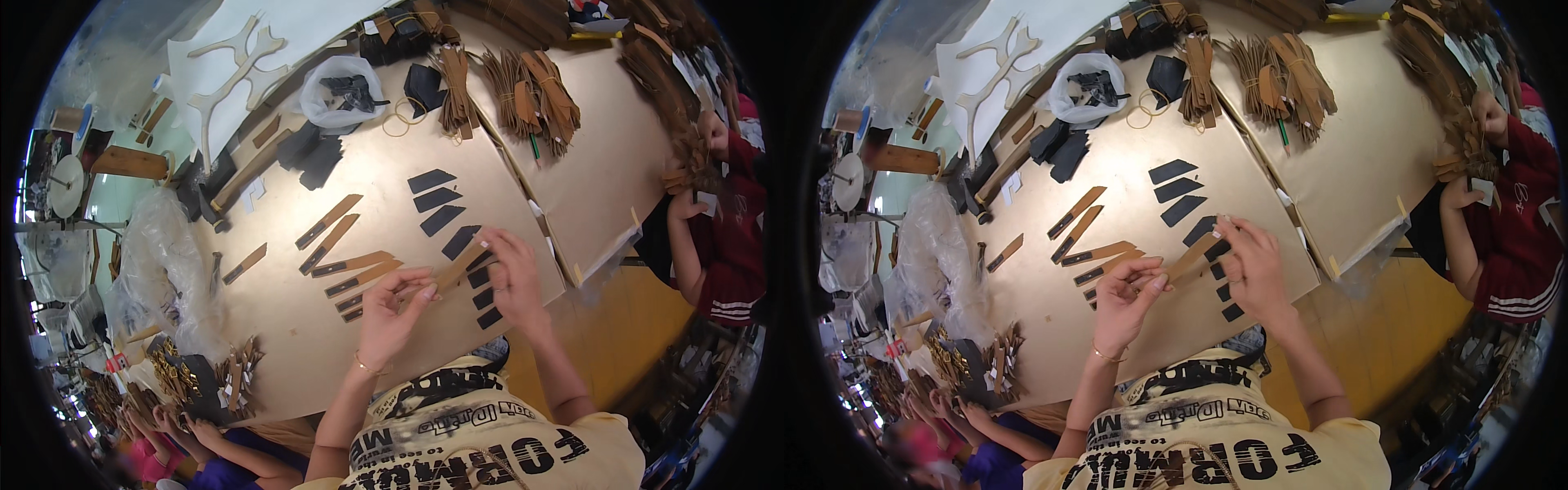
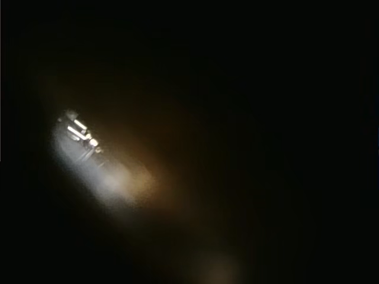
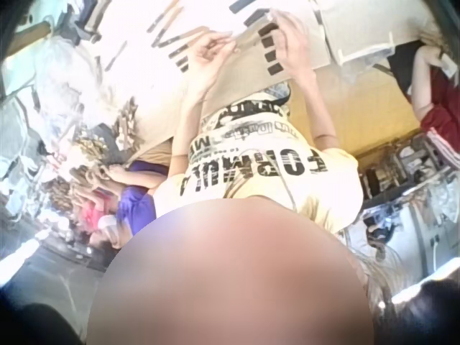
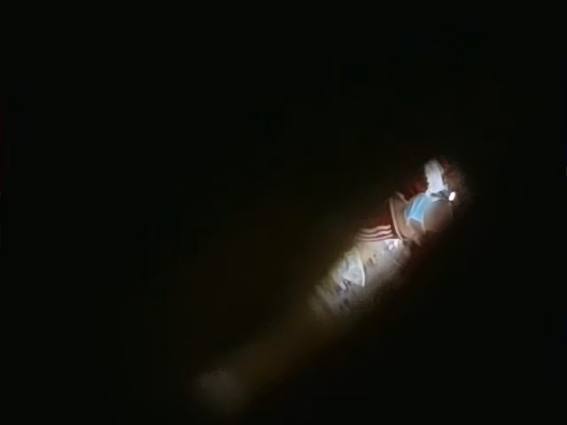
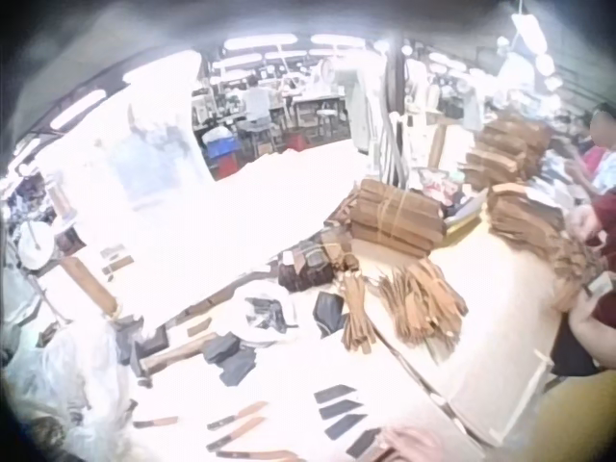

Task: The person assembles small leather pieces by hand, aligning and pressing a dark strip onto a tan strip. They repeat this process with multiple pairs, arranging the finished units on the table.

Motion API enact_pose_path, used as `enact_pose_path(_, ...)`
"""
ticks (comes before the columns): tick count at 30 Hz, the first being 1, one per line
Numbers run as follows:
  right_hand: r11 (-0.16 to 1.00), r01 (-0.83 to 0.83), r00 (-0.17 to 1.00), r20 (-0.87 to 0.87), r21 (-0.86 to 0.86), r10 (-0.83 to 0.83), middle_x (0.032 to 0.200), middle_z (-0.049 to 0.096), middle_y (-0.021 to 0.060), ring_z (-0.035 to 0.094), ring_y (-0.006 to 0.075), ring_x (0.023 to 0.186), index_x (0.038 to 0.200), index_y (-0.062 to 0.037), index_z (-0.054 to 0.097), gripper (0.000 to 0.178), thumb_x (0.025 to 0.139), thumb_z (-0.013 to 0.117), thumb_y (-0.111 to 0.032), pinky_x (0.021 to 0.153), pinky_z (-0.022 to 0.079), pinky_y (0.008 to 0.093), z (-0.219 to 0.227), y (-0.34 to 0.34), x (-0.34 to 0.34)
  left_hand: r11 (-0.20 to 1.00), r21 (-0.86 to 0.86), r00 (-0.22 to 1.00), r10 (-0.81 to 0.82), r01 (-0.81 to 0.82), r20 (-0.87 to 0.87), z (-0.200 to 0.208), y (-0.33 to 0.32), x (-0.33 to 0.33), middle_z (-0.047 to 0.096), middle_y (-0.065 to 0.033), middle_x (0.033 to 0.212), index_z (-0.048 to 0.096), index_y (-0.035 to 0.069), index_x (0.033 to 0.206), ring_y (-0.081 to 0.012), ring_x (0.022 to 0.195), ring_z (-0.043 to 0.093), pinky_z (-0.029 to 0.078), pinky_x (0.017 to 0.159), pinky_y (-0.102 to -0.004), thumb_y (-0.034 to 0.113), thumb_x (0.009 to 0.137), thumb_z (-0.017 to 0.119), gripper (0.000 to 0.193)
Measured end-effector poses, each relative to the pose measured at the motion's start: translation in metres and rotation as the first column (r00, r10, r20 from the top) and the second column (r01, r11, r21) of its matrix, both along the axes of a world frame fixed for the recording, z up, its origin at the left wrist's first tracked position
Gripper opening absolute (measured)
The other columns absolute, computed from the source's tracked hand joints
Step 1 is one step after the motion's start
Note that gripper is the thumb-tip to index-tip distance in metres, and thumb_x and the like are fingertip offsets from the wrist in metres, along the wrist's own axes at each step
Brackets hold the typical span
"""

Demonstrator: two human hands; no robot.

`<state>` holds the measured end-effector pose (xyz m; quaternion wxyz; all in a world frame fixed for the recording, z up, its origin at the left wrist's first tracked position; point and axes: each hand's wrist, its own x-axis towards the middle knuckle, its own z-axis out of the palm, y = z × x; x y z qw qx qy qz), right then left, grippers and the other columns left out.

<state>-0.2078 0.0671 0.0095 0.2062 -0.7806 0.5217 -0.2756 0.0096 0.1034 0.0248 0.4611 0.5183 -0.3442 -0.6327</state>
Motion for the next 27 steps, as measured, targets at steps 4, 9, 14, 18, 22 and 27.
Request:
enact_pose_path(4,0.84,-0.182,0.549,0.761,0.512,-0.345,0.098,0.064,0.006,0.061,0.0098,0.091,0.15,-0.003,0.032,0.064,0.095,0.063,-0.01,0.081,0.048,0.0232,0.007,-0.003,0.006,1.0,0.025,0.999,0.006,-0.005,-0.054,-0.007,-0.008,-0.016,0.068,-0.0098,0.103,0.063,-0.006,0.115,-0.0136,0.091,0.068,0.054,0.077,-0.0237,0.002,0.091,0.068,0.026)
enact_pose_path(9,0.785,-0.102,0.787,0.533,0.611,-0.313,0.098,0.066,0.0051,0.061,0.0096,0.087,0.147,-0.0057,0.037,0.073,0.084,0.075,-0.004,0.081,0.047,0.0246,0.013,-0.027,0.01,0.998,0.048,0.986,0.032,-0.04,0.162,-0.015,-0.011,-0.029,0.068,-0.0098,0.094,0.062,-0.007,0.108,-0.0145,0.08,0.07,0.055,0.073,-0.0224,0.0,0.089,0.07,0.022)
enact_pose_path(14,0.868,-0.004,0.93,0.321,0.497,-0.18,0.101,0.068,0.0054,0.062,0.0124,0.087,0.13,-0.0064,0.058,0.05,0.083,0.075,-0.006,0.081,0.048,0.0272,0.009,-0.036,0.011,0.994,0.047,0.946,0.077,-0.097,0.313,-0.02,-0.009,-0.033,0.069,-0.0093,0.091,0.064,-0.007,0.102,-0.0122,0.077,0.068,0.054,0.07,-0.021,0.0,0.09,0.069,0.015)
enact_pose_path(18,0.911,-0.007,0.962,0.252,0.411,-0.106,0.101,0.067,0.0082,0.063,0.0196,0.088,0.116,-0.0056,0.067,0.035,0.083,0.075,-0.007,0.08,0.049,0.0303,0.008,-0.034,0.008,0.998,-0.043,0.884,0.055,-0.04,0.465,-0.018,-0.009,-0.033,0.068,-0.0076,0.084,0.067,-0.006,0.099,-0.01,0.072,0.065,0.051,0.066,-0.0215,-0.001,0.089,0.068,0.011)
enact_pose_path(22,0.935,-0.001,0.975,0.209,0.354,-0.077,0.099,0.066,0.0097,0.063,0.0231,0.088,0.11,-0.0051,0.069,0.029,0.082,0.075,-0.007,0.08,0.05,0.0322,0.005,-0.035,0.008,0.988,-0.157,0.793,0.093,0.002,0.601,-0.009,-0.01,-0.034,0.067,-0.0086,0.082,0.07,-0.003,0.099,-0.0116,0.066,0.06,0.049,0.063,-0.0252,-0.002,0.087,0.068,0.012)
enact_pose_path(27,0.945,0.006,0.978,0.195,0.326,-0.074,0.095,0.065,0.0095,0.063,0.0232,0.087,0.105,-0.0035,0.068,0.025,0.081,0.075,-0.006,0.079,0.05,0.0328,-0.002,-0.038,0.011,0.987,-0.153,0.757,0.064,0.047,0.65,-0.008,-0.014,-0.04,0.065,-0.0113,0.086,0.072,0.0,0.102,-0.0168,0.066,0.059,0.048,0.061,-0.0281,-0.003,0.088,0.065,0.016)
